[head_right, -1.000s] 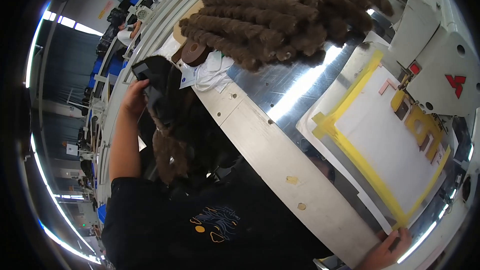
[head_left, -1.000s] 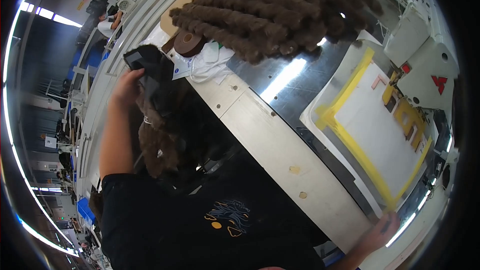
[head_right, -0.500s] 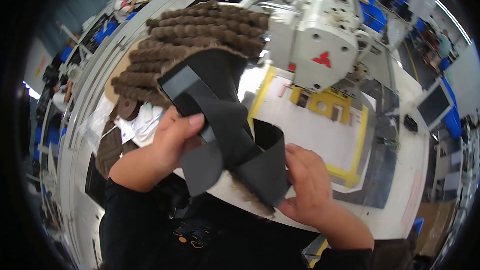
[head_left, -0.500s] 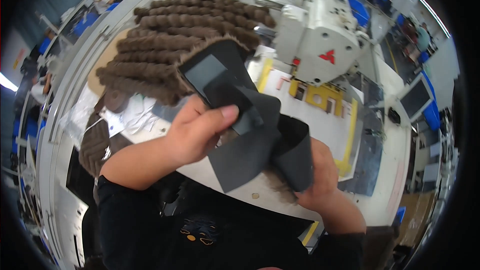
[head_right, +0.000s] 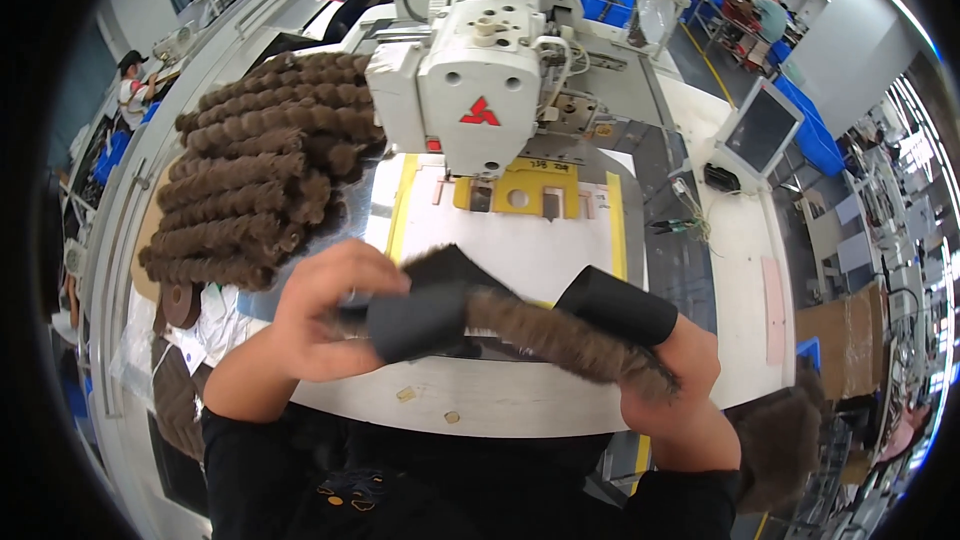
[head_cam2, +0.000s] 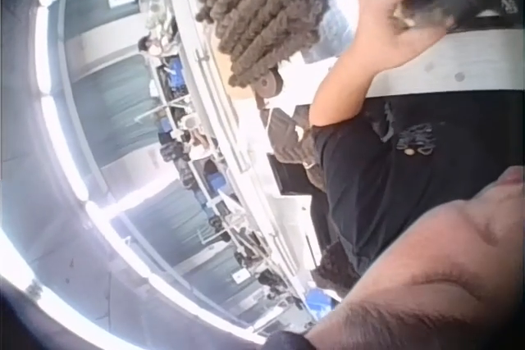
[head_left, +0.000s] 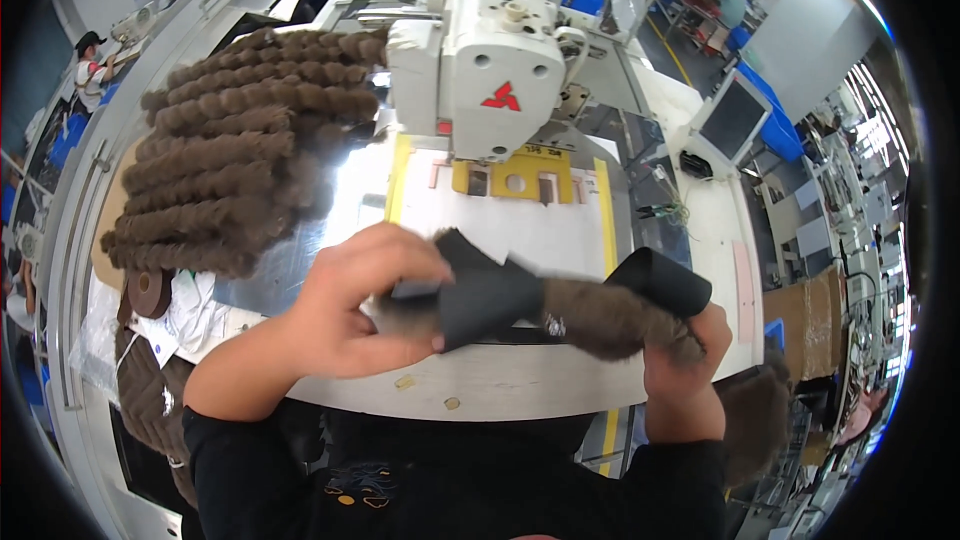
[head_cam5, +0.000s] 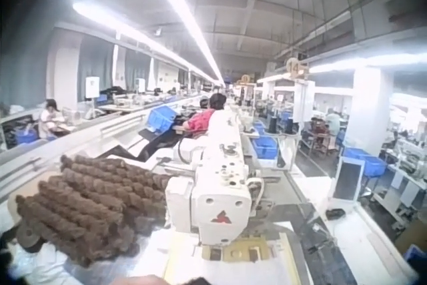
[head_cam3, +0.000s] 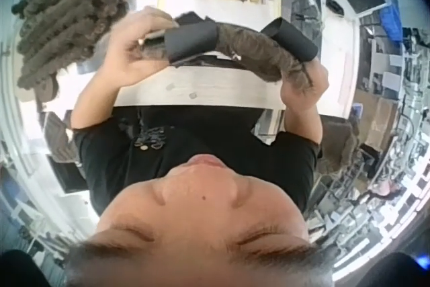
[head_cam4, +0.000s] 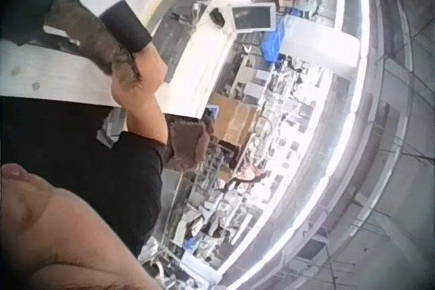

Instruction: Sewing fur pieces onto a fabric base using an industrial sewing machine.

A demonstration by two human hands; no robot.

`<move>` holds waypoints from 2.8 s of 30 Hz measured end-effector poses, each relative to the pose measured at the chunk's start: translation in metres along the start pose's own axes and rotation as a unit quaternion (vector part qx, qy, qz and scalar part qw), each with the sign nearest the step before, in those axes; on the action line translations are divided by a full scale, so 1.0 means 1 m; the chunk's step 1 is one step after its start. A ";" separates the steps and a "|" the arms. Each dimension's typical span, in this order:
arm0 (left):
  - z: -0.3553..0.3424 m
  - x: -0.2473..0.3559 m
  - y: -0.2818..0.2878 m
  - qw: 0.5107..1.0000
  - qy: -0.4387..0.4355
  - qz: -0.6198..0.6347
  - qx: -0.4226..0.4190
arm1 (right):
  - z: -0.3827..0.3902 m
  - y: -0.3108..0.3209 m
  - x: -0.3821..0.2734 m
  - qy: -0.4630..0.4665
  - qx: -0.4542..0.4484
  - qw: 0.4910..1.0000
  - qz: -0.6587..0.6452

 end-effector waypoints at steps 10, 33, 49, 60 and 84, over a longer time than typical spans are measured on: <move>0.001 -0.026 -0.015 0.984 0.149 0.084 -0.056 | 0.008 -0.017 0.062 -0.271 -0.161 0.909 -0.271; 0.012 -0.119 -0.070 0.932 0.330 0.028 -0.150 | -0.001 -0.079 0.133 -0.317 -0.175 0.927 -0.099; 0.011 -0.127 -0.073 0.948 0.307 0.084 -0.016 | -0.020 -0.071 0.130 -0.389 -0.250 0.843 -0.276; 0.009 -0.158 -0.052 0.894 0.429 -0.121 0.034 | -0.026 -0.061 0.182 -0.402 -0.072 0.904 -0.125; 0.035 -0.155 -0.034 0.850 0.488 0.113 0.163 | -0.016 -0.056 0.171 -0.458 -0.079 0.869 -0.172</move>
Point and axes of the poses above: each hand's wrist, its own z-axis away from the middle knuckle, its own y-axis out of the back of the hand, x = y × z, the point moved 2 cm from there along -z, towards the middle knuckle, and after that the axes turned 11 degrees about -y, right-handed, at the moved point
